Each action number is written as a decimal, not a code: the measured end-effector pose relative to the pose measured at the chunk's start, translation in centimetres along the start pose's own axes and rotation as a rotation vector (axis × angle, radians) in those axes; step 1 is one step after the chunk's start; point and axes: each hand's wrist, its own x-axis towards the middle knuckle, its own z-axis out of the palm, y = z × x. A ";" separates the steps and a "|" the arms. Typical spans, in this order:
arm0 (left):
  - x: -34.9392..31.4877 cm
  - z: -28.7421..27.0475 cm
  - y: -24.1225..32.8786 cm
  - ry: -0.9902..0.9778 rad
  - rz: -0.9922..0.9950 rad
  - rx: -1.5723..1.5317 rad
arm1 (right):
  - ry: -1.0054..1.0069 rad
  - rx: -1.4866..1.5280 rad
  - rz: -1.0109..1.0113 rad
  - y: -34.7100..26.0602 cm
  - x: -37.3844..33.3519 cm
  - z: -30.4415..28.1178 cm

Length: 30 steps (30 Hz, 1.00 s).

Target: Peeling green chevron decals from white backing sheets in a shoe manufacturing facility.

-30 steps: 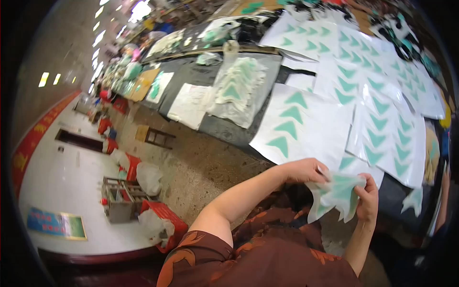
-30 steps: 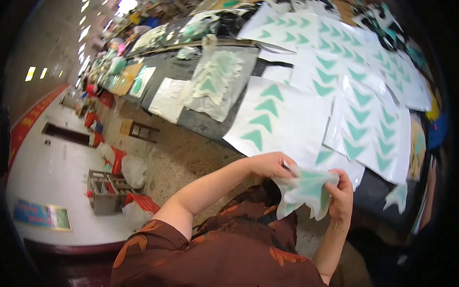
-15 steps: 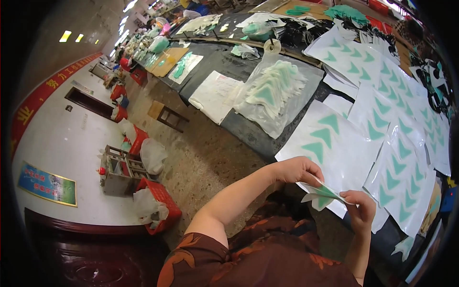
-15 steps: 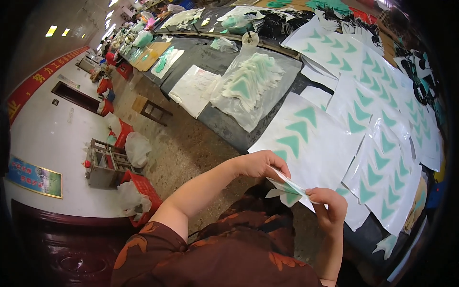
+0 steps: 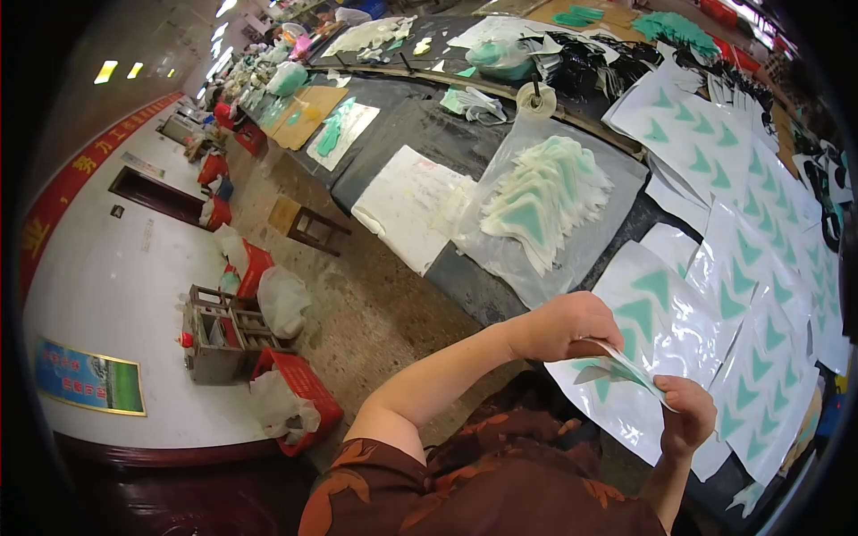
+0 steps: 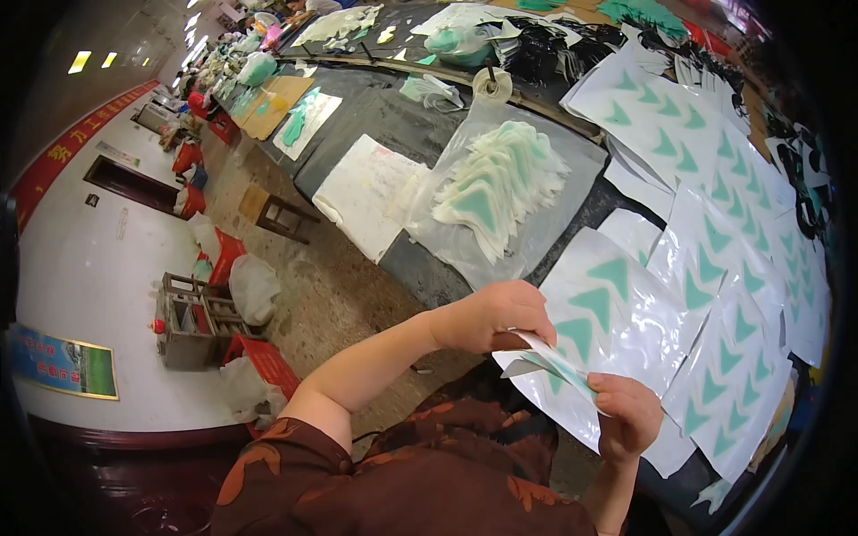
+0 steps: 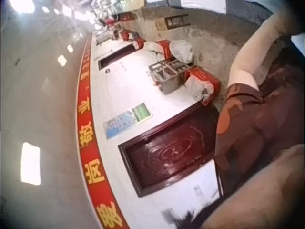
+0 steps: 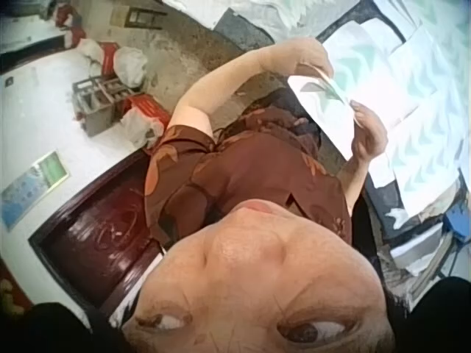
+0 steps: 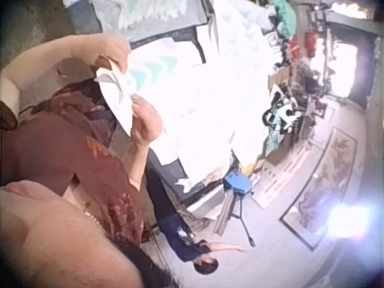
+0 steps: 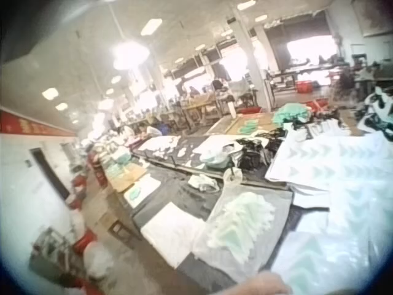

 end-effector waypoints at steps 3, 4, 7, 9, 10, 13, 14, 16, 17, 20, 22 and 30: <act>-0.2 -2.2 -1.1 0.045 0.111 0.119 | 0.012 -0.039 -0.066 1.0 2.1 1.8; -0.2 -2.8 -1.5 0.045 0.109 0.117 | 0.014 -0.048 -0.077 1.2 2.6 2.2; 0.1 -4.0 -2.5 0.093 0.179 0.191 | 0.026 -0.069 -0.088 1.7 3.3 3.3; 0.4 -4.1 -3.0 0.152 0.179 0.220 | 0.029 -0.086 -0.081 2.1 3.0 3.7; 0.5 -4.0 -3.5 0.151 0.177 0.211 | 0.167 0.023 0.106 2.4 2.3 3.9; 0.7 -3.5 -4.6 0.036 -0.053 0.054 | 0.406 0.404 0.550 5.1 1.2 2.3; 1.2 -3.2 -4.6 0.133 -0.292 -0.461 | 0.542 0.511 0.661 5.9 1.7 2.3; 0.7 -3.6 -5.8 0.215 -0.538 -1.010 | 0.645 0.581 0.811 6.1 3.4 3.9; -0.3 -3.2 -6.9 0.261 -0.577 -1.229 | 0.619 0.659 0.879 6.9 4.0 4.6; -1.0 -0.9 -6.1 0.390 -0.797 -1.340 | 0.671 0.917 1.046 11.3 1.9 5.8; -1.3 0.8 -5.2 0.344 -0.830 -1.289 | 0.670 0.950 1.083 12.4 1.6 6.7; -0.7 5.6 -6.8 0.312 -1.118 -1.170 | 0.721 0.928 1.196 12.6 -0.6 5.3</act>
